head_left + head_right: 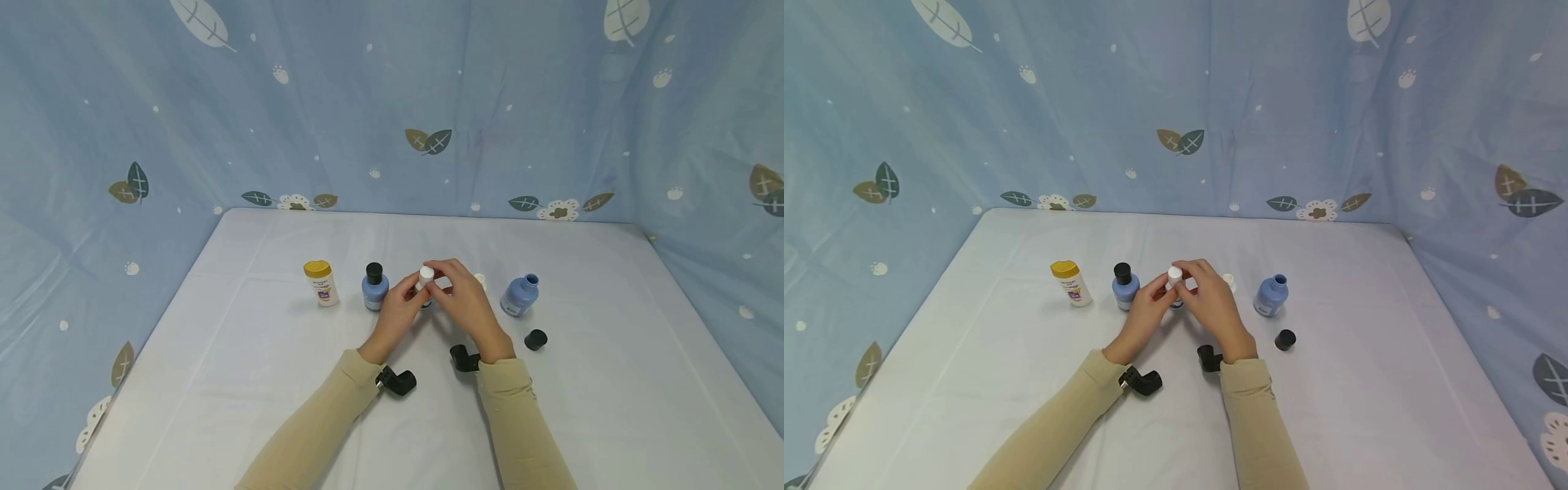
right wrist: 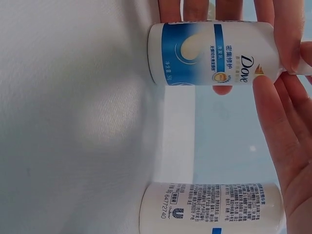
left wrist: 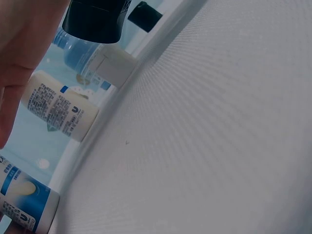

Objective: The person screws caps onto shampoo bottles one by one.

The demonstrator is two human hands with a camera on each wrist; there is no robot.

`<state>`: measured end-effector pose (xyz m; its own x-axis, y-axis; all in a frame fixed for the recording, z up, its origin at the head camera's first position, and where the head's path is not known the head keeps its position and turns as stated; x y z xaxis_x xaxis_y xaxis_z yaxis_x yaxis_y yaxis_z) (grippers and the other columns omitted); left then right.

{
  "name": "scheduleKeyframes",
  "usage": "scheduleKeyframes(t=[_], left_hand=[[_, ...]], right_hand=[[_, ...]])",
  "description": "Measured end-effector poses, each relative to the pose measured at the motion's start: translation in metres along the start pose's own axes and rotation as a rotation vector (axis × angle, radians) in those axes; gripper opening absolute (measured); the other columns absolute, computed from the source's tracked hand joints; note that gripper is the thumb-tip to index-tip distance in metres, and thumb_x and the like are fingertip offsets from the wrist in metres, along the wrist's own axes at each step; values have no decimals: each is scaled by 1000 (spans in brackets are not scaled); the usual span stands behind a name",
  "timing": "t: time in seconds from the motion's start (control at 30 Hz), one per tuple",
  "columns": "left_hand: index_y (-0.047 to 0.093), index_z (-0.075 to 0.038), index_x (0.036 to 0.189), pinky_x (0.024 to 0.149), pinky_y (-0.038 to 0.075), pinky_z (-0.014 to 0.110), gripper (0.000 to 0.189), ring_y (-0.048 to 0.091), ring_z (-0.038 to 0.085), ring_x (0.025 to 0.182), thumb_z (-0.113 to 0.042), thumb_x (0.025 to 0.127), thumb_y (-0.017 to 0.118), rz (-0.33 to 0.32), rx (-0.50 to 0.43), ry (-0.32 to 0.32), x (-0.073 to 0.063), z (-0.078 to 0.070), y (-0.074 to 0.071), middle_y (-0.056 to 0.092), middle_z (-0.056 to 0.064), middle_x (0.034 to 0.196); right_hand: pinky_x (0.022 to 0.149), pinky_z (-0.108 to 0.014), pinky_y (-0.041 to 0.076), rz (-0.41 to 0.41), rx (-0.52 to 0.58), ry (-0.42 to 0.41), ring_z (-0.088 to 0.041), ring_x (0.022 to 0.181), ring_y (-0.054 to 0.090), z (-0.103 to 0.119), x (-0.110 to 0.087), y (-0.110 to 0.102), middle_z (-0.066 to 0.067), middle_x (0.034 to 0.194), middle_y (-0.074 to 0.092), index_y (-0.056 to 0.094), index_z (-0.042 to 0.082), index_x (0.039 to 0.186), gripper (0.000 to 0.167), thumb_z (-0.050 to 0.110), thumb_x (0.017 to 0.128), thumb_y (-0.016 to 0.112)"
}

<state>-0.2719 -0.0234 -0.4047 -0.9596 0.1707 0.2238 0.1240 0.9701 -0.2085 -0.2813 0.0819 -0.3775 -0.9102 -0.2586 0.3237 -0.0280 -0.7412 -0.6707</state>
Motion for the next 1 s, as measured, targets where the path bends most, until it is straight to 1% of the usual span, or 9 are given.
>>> scheduleKeyframes(t=[0.13, 0.37, 0.47, 0.5, 0.63, 0.73, 0.83, 0.9, 1.0], left_hand=[[53, -10, 125, 73, 46, 27, 37, 55, 16, 87, -21, 90, 54, -2, 6, 11, -1, -1, -1, 59, 8, 109], [53, -10, 125, 77, 45, 28, 37, 54, 16, 92, -21, 90, 54, -2, 5, 8, -1, 0, -1, 57, 7, 115], [53, -10, 125, 75, 45, 28, 36, 53, 16, 89, -20, 90, 54, -10, 16, 9, -1, -1, -2, 57, 7, 114], [53, -10, 125, 75, 45, 28, 36, 54, 16, 90, -20, 90, 54, -10, 15, 7, -1, -1, -2, 57, 7, 114], [53, -10, 125, 72, 45, 27, 36, 52, 16, 86, -19, 90, 55, -22, 24, 2, -1, -1, -3, 58, 8, 110], [53, -10, 125, 71, 44, 27, 36, 51, 15, 85, -18, 89, 55, -29, 31, -2, -1, -1, -4, 58, 8, 110], [52, -10, 125, 73, 44, 26, 37, 52, 14, 88, -18, 89, 56, -23, 30, -4, -1, 0, -3, 57, 8, 115], [52, -10, 126, 72, 45, 26, 38, 52, 14, 87, -18, 89, 55, -15, 26, -6, -1, 0, -2, 57, 8, 114], [51, -11, 127, 73, 45, 26, 38, 52, 14, 89, -18, 90, 55, -3, 11, -14, 0, 1, -1, 56, 7, 116]], right_hand=[[73, -27, 48, -5, 13, 22, -9, 98, 51, 0, 0, 0, 4, 107, 53, 54, 18, 119, 36, 25, 85, 61], [73, -27, 48, -16, 52, 64, -9, 96, 51, -3, 1, 0, 5, 103, 53, 56, 17, 114, 34, 26, 83, 64], [74, -27, 48, -15, 60, 74, -8, 96, 51, -3, 1, 1, 5, 103, 53, 56, 17, 114, 34, 26, 82, 65], [74, -27, 48, -15, 58, 75, -8, 96, 51, -4, 2, 1, 5, 103, 53, 56, 17, 114, 35, 27, 82, 65], [74, -28, 48, -4, 51, 72, -9, 96, 51, -3, 2, 2, 4, 103, 53, 55, 16, 117, 38, 28, 82, 65], [74, -28, 48, 2, 49, 68, -10, 96, 51, -2, 2, 2, 3, 104, 53, 54, 16, 119, 40, 28, 82, 65], [74, -28, 48, -1, 48, 62, -10, 96, 51, -3, 1, 2, 4, 104, 53, 55, 16, 119, 40, 27, 82, 65], [73, -27, 48, -6, 48, 60, -9, 96, 51, -3, 1, 1, 4, 104, 53, 55, 17, 118, 39, 27, 82, 65], [73, -26, 48, -11, 45, 51, -9, 97, 50, -3, 1, 1, 5, 105, 52, 55, 18, 118, 39, 27, 82, 65]])
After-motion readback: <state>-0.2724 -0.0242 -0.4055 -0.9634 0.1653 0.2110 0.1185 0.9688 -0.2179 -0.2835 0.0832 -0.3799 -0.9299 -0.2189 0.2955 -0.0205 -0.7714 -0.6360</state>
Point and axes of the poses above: each hand's wrist, its own x-axis towards the middle knuckle, its own y-axis out of the palm, z = x × y, the point moved 10 cm from there along x, towards the middle knuckle
